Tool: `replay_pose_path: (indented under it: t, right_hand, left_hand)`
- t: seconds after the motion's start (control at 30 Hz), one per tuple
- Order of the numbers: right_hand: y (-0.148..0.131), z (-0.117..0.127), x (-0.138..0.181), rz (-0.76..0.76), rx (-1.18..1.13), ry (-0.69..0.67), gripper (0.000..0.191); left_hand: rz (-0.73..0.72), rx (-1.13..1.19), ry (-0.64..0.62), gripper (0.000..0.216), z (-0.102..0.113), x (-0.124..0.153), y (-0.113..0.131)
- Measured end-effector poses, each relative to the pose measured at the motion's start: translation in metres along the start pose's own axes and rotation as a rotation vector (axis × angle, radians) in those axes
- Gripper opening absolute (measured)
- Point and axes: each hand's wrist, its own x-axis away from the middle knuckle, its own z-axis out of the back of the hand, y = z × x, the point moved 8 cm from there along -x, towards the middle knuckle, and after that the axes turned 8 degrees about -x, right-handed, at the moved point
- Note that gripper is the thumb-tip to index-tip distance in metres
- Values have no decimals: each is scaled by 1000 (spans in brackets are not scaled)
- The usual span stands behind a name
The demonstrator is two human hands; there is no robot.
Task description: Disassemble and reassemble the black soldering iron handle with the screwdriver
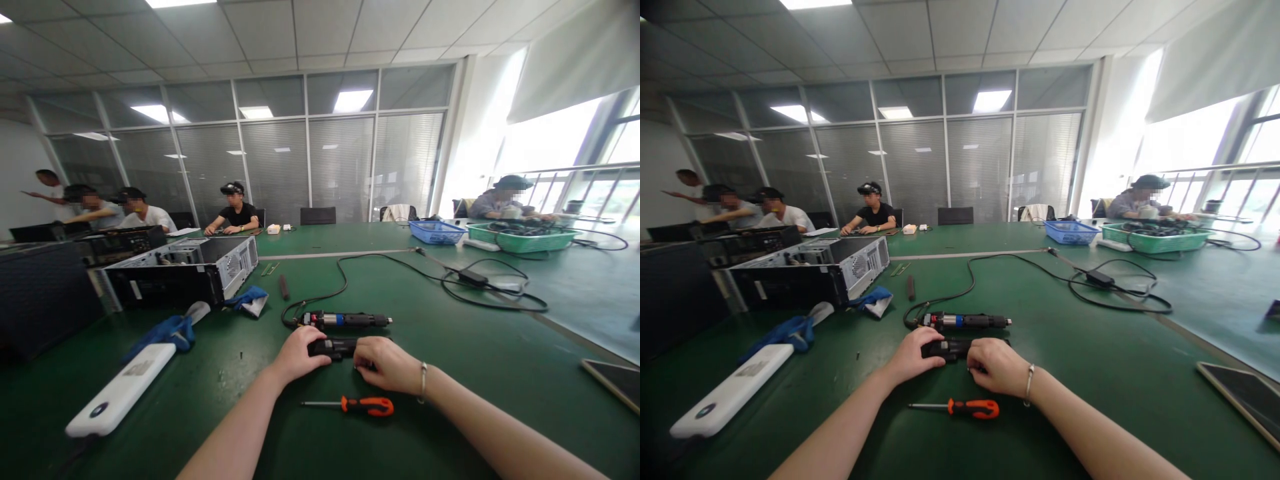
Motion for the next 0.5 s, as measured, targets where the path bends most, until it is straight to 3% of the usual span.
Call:
replay_pose_path:
  t: [0.2,0.27,0.4,0.5]
  right_hand:
    - [0,4,2,56,-57,45,15]
    - [4,17,3,64,-69,168,18]
    - [25,51,14,-6,7,543,21]
    - [41,55,16,-47,100,568,31]
  left_hand:
    - [-68,-76,95,44,16,1,12]
    - [-103,-146,155,46,25,2,18]
    - [-93,-240,255,48,36,1,19]
    - [-62,-250,306,48,38,-2,12]
